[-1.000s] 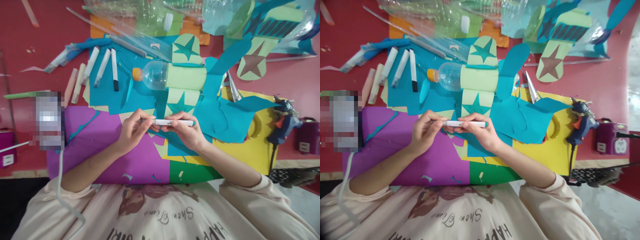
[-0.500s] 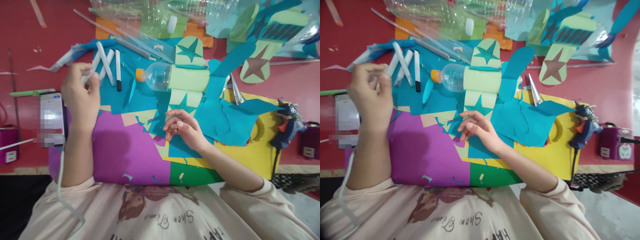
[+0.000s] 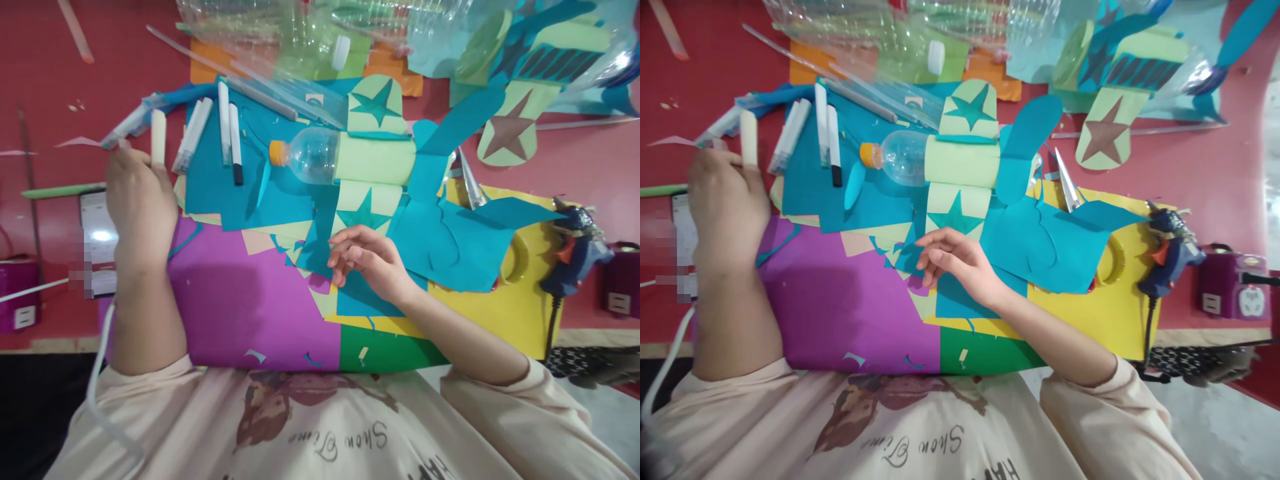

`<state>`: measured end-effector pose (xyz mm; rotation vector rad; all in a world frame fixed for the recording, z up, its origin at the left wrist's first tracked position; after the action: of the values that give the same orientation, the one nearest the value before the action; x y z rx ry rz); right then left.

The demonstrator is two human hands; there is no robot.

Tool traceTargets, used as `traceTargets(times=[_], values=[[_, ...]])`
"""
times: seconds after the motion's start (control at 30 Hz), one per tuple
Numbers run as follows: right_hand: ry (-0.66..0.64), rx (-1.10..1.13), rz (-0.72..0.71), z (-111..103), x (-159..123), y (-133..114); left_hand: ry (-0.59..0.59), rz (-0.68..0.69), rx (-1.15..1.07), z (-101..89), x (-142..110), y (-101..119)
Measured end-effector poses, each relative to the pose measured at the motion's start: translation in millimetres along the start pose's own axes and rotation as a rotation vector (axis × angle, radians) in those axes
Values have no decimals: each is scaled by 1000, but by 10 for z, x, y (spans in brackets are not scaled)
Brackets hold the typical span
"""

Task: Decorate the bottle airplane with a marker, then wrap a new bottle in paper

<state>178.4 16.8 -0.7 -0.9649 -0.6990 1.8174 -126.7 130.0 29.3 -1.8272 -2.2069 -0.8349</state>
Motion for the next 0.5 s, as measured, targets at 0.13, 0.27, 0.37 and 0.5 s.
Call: traceTargets(times=[0.13,0.27,0.37,0.5], values=[[-17,-26,27,30,-6,27,117,235,-359,-50,-174,422],[-13,-118,14,46,-25,29,39,612,-431,-266,-775,1260],[-74,-284,-46,75,-60,16,-108,956,-508,-396,-1304,1733],[-190,-635,-213,121,-122,-9,-249,1023,-642,-378,-1572,1817]])
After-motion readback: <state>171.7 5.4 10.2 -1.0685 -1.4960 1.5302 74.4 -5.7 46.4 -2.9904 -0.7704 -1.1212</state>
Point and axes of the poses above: each hand's wrist, its own x-axis towards the middle knuckle, its own z-axis out of the palm, y = z × x, the point moved 7 cm from there along x, towards the middle knuckle, and after that the axes turned 12 degrees about y, right-handed, at the moved point
